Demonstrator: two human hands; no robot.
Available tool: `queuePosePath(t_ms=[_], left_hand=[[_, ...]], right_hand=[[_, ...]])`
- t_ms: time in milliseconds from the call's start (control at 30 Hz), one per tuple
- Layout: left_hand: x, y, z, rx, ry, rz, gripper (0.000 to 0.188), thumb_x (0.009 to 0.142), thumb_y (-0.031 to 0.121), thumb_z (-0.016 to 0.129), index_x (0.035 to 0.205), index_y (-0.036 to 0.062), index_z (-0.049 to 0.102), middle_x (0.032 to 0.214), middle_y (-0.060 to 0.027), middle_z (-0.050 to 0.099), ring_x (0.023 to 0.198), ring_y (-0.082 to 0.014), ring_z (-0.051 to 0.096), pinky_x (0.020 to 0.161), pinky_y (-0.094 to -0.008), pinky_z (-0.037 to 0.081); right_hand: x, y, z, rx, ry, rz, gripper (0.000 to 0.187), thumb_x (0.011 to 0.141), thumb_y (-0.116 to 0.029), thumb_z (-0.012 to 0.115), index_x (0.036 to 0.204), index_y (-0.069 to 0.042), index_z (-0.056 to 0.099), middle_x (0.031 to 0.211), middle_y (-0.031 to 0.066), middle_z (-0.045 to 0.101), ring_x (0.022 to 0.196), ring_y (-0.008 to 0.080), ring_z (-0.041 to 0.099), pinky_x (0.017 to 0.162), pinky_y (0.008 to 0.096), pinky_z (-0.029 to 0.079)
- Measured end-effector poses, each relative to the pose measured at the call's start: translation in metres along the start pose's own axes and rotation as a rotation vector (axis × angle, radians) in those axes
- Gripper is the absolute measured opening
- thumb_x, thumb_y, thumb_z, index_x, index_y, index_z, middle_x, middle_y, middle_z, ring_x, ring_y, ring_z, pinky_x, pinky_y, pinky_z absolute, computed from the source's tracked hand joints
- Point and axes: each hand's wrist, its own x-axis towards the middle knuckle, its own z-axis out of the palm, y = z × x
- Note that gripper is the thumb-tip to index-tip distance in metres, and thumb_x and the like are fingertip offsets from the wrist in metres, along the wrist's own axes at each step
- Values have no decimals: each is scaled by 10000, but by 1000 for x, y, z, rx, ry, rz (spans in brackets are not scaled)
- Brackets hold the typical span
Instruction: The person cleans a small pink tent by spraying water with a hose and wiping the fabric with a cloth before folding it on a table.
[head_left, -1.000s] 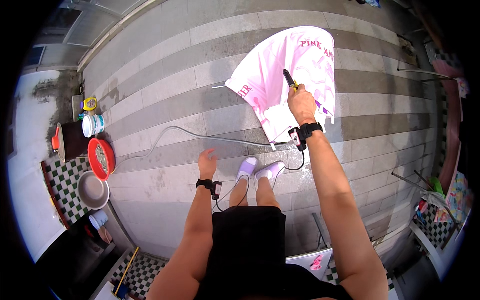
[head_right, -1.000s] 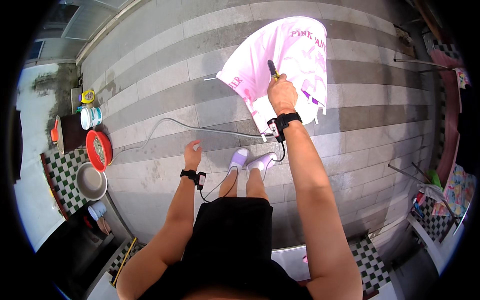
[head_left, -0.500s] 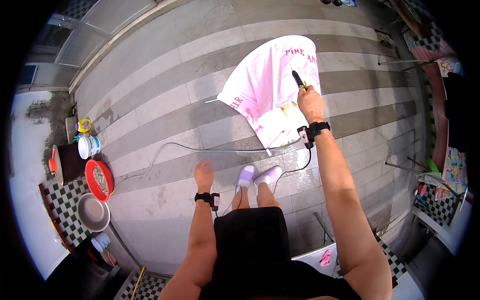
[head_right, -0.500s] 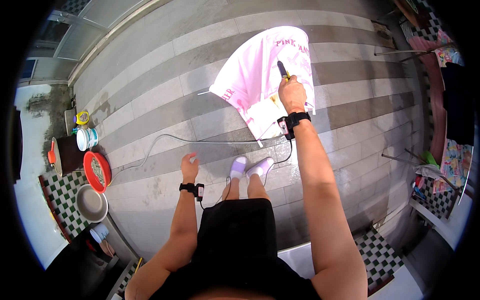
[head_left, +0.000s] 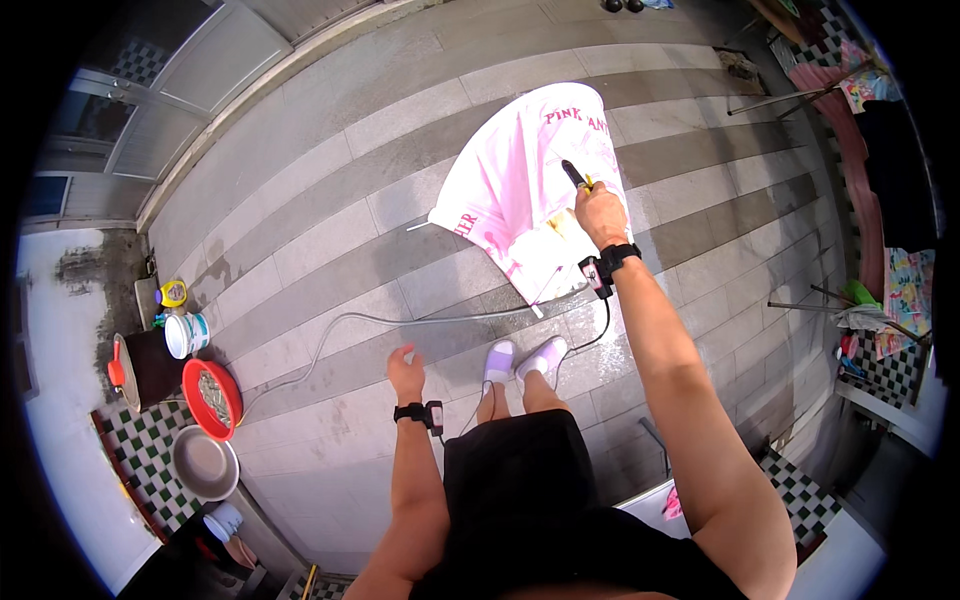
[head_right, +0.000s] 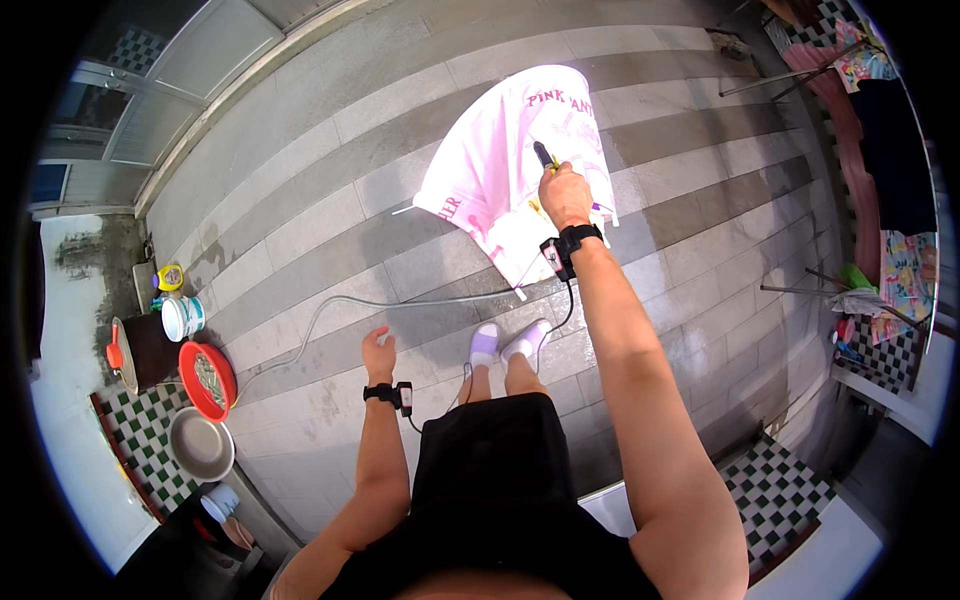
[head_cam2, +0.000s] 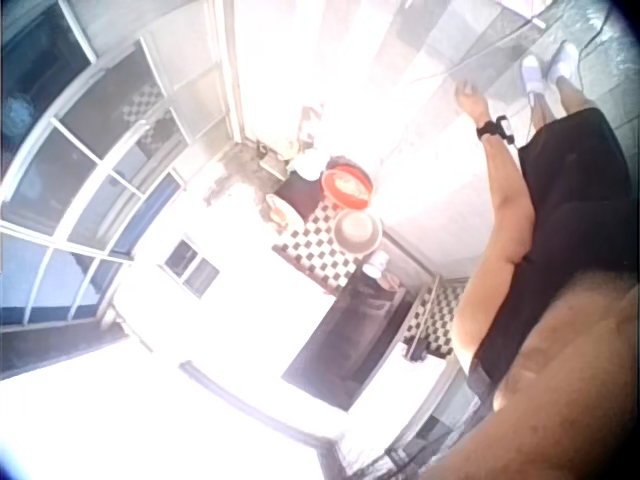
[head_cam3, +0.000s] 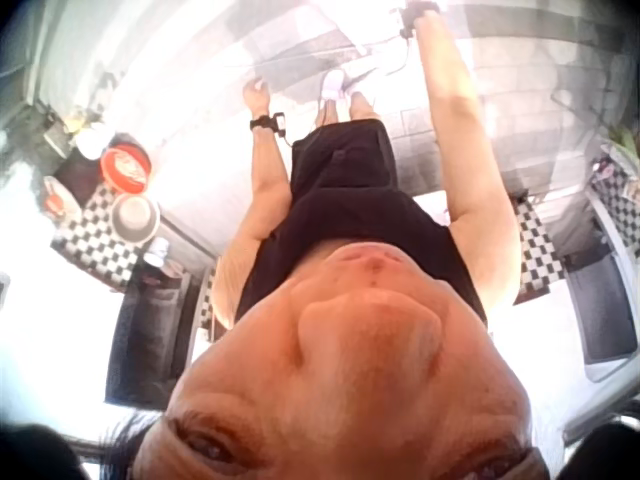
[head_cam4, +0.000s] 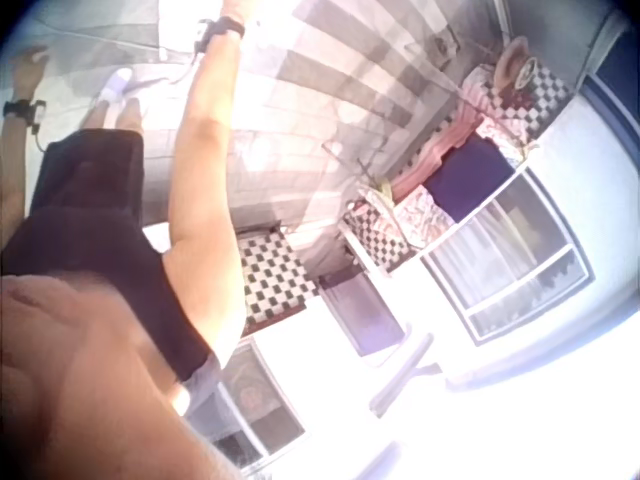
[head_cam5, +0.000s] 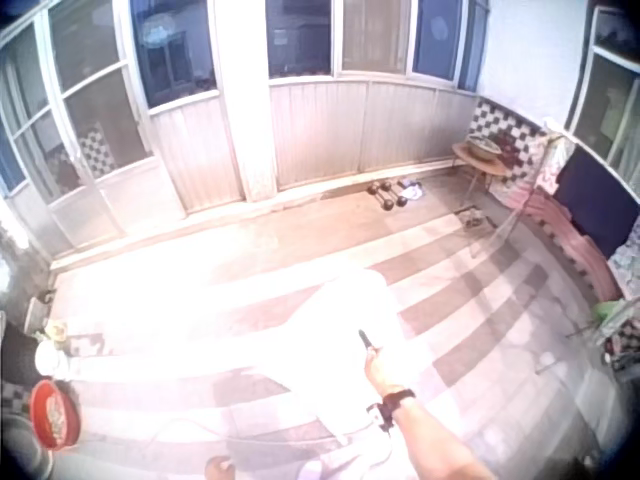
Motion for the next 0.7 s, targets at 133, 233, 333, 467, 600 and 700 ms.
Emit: queuePosePath(t_ms=[133,233,333,467,600,700], left_hand=[[0,8,-4,-40,21,-41,241,758,112,703,987,40,692,1025,-162,677,1024,-338,617,922,-418,473],[5,11,-8,-42,6,-21,240,755,102,703,987,40,695,1033,-168,676,1024,-335,618,928,-415,469],[9,14,-11,-8,-5,-41,244,753,105,705,988,40,699,1039,-171,673,1031,-340,614,933,-418,467],[13,18,-16,-6,-44,-82,249,753,114,709,990,41,702,1041,-175,672,1040,-346,610,938,-422,464],[13,27,-24,18,-57,-89,256,759,130,711,1000,45,704,1049,-179,669,1042,-348,608,938,-423,464],[16,29,-31,42,-63,-60,260,763,146,713,1004,47,705,1052,-181,668,1042,-346,608,936,-423,463]], right_hand=[[0,9,-18,51,32,47,440,932,-372,518,1084,35,590,966,306,668,934,455,653,845,500,514],[0,18,-29,53,70,86,445,936,-380,509,1099,25,595,962,307,667,942,453,650,849,511,507],[-2,28,-37,62,86,104,446,938,-383,505,1111,18,597,966,304,668,942,452,650,848,516,505],[-10,44,-49,118,98,178,435,939,-378,503,1124,5,596,965,297,671,933,454,651,842,519,508],[-23,53,-71,146,48,238,440,936,-367,505,1127,21,584,1013,282,673,985,431,648,876,498,505],[-32,66,-80,150,50,221,436,931,-367,513,1131,10,601,1016,284,673,988,431,648,878,500,503]])
